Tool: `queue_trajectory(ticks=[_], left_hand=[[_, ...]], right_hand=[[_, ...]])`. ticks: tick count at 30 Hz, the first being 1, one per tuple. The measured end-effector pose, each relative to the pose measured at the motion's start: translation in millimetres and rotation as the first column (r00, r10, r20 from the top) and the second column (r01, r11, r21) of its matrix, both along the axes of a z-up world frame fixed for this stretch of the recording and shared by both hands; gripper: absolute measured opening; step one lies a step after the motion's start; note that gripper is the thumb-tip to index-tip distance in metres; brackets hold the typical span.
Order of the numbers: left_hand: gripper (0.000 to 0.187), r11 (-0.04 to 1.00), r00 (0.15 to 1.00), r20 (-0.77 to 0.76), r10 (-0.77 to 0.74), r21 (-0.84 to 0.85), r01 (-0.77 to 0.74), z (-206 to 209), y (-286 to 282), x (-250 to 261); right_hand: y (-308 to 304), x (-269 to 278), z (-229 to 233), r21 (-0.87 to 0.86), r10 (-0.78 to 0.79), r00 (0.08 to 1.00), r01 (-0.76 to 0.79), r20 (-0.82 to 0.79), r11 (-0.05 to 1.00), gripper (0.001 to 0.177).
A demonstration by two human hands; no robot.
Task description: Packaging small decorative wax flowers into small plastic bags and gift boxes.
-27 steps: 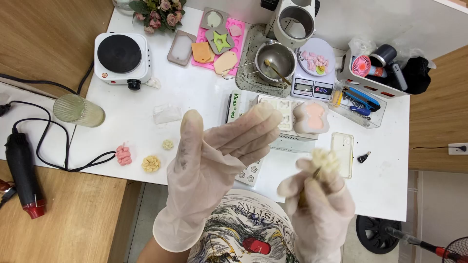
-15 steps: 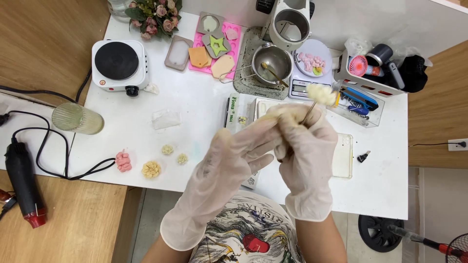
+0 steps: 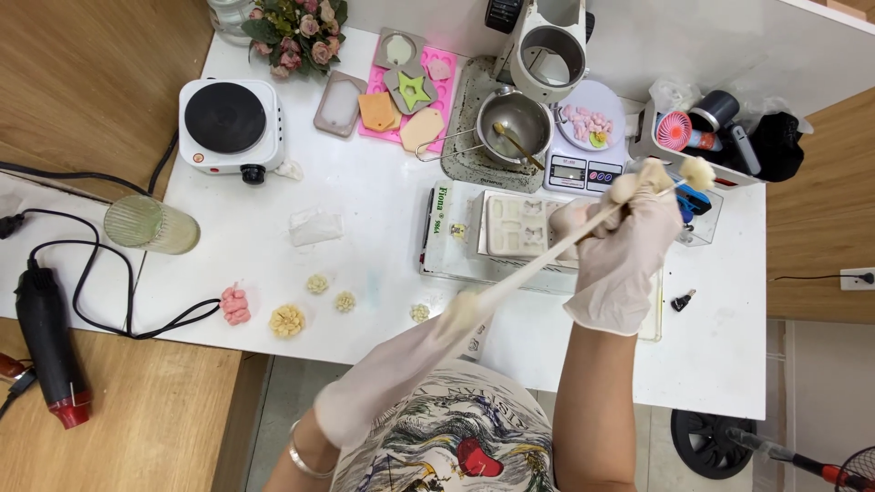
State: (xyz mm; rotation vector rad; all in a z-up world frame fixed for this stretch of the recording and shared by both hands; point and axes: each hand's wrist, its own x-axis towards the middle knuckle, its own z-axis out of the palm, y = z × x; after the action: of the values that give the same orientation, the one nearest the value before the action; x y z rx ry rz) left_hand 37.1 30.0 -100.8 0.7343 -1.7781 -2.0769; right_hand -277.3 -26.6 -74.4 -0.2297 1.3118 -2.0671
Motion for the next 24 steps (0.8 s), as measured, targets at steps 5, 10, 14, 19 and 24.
queue_trajectory(ticks=[5, 10, 14, 19, 24], left_hand=[[0.064, 0.693, 0.806, -0.378, 0.456, 0.719, -0.056, 26.1, -3.0, 25.1], [0.063, 0.607, 0.682, -0.482, 0.550, 0.792, 0.070, 86.3, -7.0, 5.4], [0.064, 0.634, 0.680, -0.567, 0.466, 0.750, 0.191, 105.7, -11.8, -7.6], [0.061, 0.676, 0.710, -0.571, 0.412, 0.714, 0.182, 116.3, -13.5, -18.3], [0.053, 0.707, 0.773, -0.474, 0.421, 0.706, 0.047, 118.9, -15.9, -25.8]], right_hand=[[24.9, -79.5, 7.9, -0.179, 0.030, 0.999, -0.037, -0.043, 0.983, 0.007], [61.2, -37.4, 46.5, -0.226, 0.099, 0.915, -0.200, -0.390, 0.953, 0.023], [76.0, -24.7, 60.9, -0.098, 0.030, 0.869, -0.090, -0.494, 0.991, 0.027], [95.9, -21.2, 58.7, -0.063, -0.002, 0.883, -0.031, -0.469, 0.998, 0.020], [98.6, -10.1, 59.1, -0.014, -0.019, 0.898, 0.014, -0.441, 1.000, 0.017]])
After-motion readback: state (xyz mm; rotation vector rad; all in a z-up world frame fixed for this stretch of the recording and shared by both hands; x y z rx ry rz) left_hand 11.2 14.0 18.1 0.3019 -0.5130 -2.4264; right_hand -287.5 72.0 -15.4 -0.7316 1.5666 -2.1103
